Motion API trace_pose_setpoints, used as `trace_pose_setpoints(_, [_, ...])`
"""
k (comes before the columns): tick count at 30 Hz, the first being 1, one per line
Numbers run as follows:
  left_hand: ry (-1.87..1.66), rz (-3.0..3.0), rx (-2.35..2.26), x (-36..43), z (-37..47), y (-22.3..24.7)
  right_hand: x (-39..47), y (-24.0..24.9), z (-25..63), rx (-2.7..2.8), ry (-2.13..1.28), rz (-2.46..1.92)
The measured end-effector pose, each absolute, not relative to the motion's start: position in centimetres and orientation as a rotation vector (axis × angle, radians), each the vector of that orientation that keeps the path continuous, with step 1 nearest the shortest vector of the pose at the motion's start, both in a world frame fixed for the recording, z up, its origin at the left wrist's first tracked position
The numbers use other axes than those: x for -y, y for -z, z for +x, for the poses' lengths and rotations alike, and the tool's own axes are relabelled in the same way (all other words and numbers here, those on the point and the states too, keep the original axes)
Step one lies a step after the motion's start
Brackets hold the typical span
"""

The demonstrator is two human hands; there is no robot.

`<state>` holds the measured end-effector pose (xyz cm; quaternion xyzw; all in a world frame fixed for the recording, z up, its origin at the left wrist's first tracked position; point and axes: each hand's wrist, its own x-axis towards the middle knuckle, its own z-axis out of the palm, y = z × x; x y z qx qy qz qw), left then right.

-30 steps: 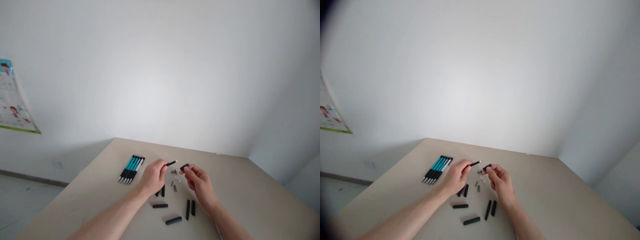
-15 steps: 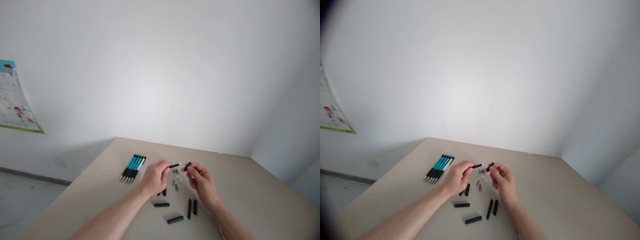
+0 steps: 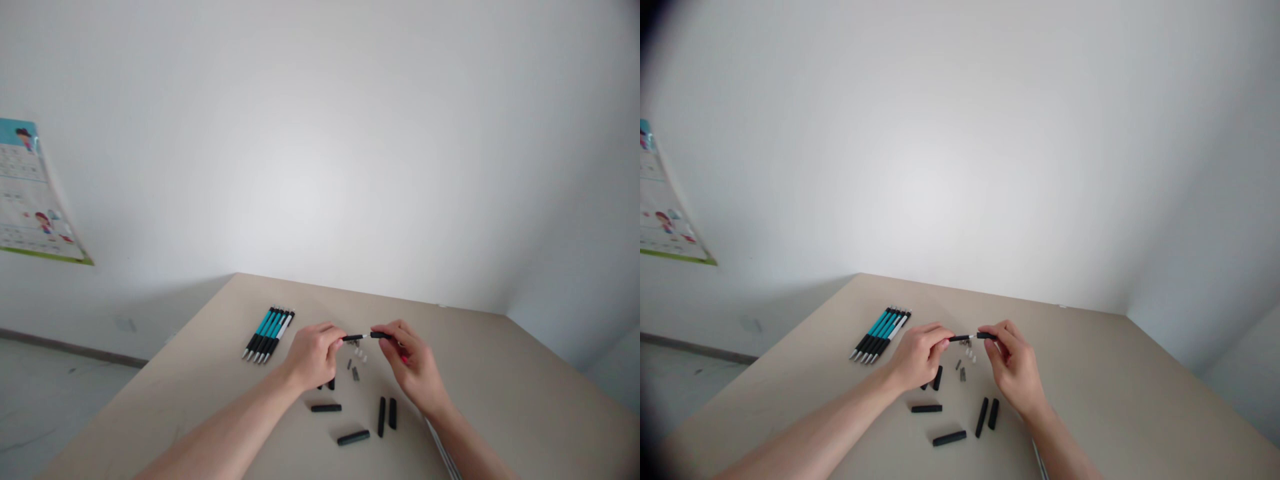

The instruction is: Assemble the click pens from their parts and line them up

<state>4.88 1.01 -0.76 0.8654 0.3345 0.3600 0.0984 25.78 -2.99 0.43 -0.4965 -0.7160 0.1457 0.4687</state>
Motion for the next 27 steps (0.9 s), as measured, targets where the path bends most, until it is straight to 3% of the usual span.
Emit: trace_pose_setpoints(27, [-1.113, 2.532, -0.797, -1.2, 5.5, 1.7, 3.1, 0.5, 25.3, 2.011, -0.262, -1.211])
